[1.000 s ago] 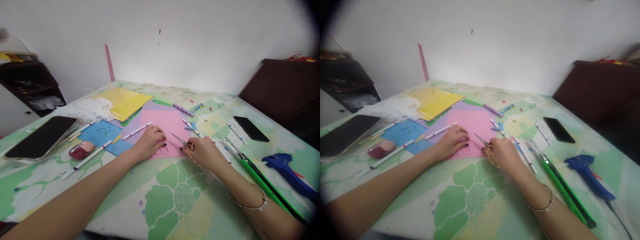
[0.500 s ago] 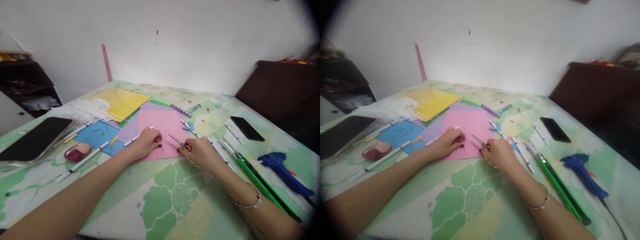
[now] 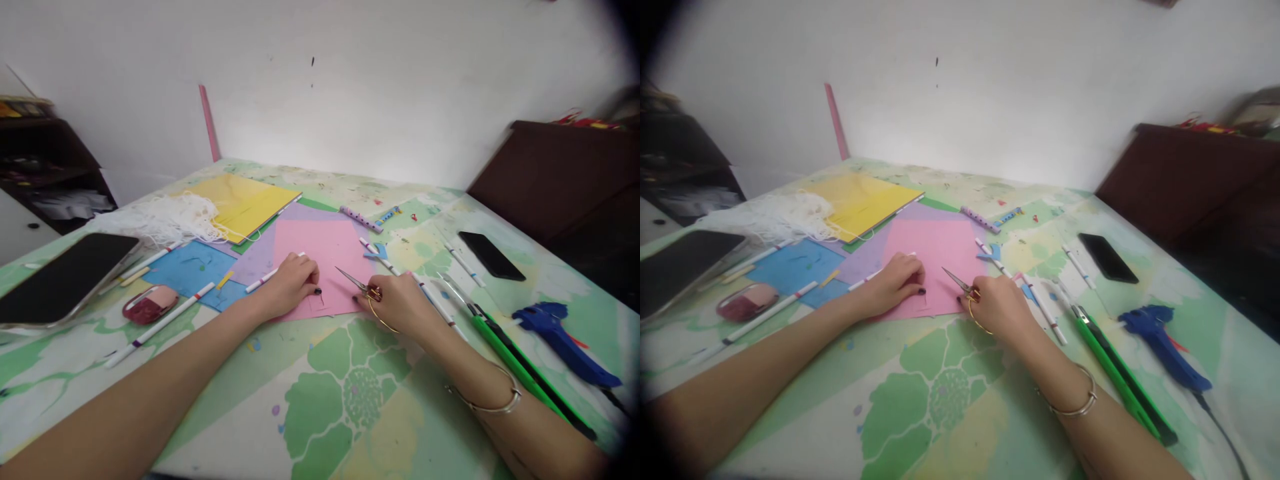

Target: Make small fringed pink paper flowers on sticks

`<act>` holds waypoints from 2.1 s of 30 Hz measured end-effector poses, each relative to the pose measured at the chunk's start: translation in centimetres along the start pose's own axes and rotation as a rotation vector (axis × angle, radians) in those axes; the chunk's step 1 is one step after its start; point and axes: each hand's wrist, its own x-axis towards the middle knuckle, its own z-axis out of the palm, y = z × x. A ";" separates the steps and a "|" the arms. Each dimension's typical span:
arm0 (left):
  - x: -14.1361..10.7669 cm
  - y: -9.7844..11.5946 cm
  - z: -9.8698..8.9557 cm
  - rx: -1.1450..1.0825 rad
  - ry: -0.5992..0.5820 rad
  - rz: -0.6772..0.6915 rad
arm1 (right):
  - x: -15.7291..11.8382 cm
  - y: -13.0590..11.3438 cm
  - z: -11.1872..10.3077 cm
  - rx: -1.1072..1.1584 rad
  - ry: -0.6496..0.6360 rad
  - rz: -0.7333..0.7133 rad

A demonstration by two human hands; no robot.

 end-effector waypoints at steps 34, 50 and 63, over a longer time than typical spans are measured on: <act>-1.9 5.1 0.5 -1.255 -0.093 -0.395 | -1.9 -3.9 0.0 1.293 -0.131 0.224; -2.1 4.9 0.2 -1.307 -0.080 -0.439 | -1.7 -3.1 0.0 1.442 -0.234 0.168; -2.3 4.9 0.3 -1.268 -0.060 -0.349 | -1.7 -2.9 0.0 1.367 -0.220 0.147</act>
